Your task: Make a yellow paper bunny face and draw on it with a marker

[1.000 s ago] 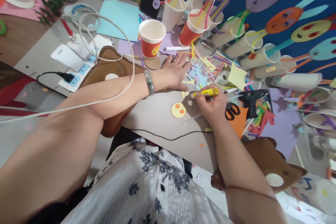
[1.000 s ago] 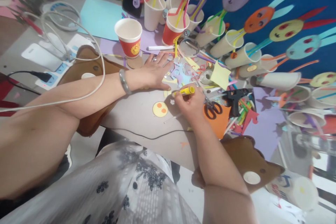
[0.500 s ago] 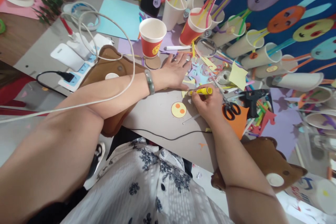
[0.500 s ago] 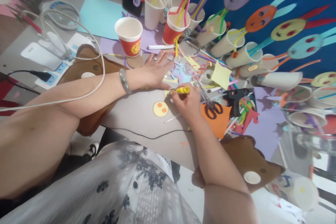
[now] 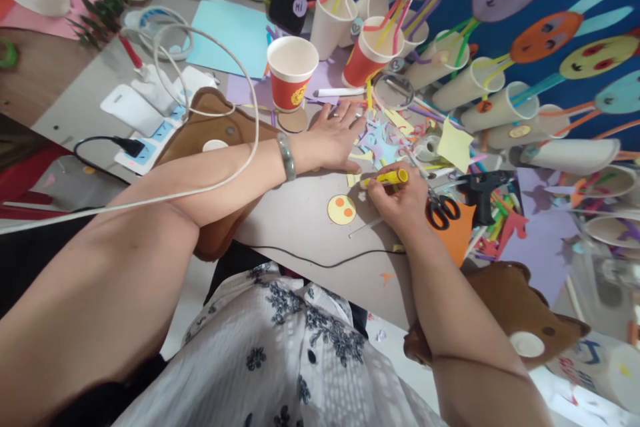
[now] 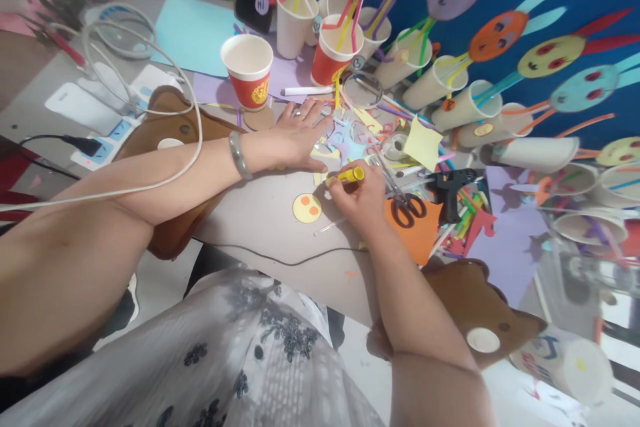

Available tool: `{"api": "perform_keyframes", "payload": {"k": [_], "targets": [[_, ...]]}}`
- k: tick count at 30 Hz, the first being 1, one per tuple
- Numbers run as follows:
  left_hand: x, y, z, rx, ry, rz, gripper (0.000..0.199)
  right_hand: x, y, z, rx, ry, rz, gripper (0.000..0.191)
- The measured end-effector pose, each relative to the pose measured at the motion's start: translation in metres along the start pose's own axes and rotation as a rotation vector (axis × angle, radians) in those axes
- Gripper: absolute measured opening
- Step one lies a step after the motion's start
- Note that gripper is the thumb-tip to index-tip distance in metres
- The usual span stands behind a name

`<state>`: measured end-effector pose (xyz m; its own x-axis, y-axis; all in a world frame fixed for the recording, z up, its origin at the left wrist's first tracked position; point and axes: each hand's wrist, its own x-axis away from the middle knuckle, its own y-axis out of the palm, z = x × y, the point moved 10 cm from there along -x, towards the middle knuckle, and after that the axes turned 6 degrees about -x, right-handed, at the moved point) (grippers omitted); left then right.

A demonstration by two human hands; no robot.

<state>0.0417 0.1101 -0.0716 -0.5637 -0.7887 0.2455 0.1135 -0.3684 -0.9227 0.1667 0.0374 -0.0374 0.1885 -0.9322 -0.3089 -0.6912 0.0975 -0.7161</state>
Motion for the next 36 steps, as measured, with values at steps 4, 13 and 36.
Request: {"api": "perform_keyframes", "payload": {"k": [4,13,36], "targets": [[0.002,0.0,0.0,-0.009,-0.008,-0.021,0.118,0.0,0.002,-0.002,-0.006,-0.007,-0.001,0.011],[-0.002,0.0,0.0,-0.02,0.006,-0.003,0.117,-0.002,0.005,-0.003,-0.017,0.01,-0.034,0.011],[0.003,-0.005,0.001,-0.02,0.005,-0.001,0.107,0.006,0.009,-0.025,-0.012,-0.107,-0.036,0.011]]}}
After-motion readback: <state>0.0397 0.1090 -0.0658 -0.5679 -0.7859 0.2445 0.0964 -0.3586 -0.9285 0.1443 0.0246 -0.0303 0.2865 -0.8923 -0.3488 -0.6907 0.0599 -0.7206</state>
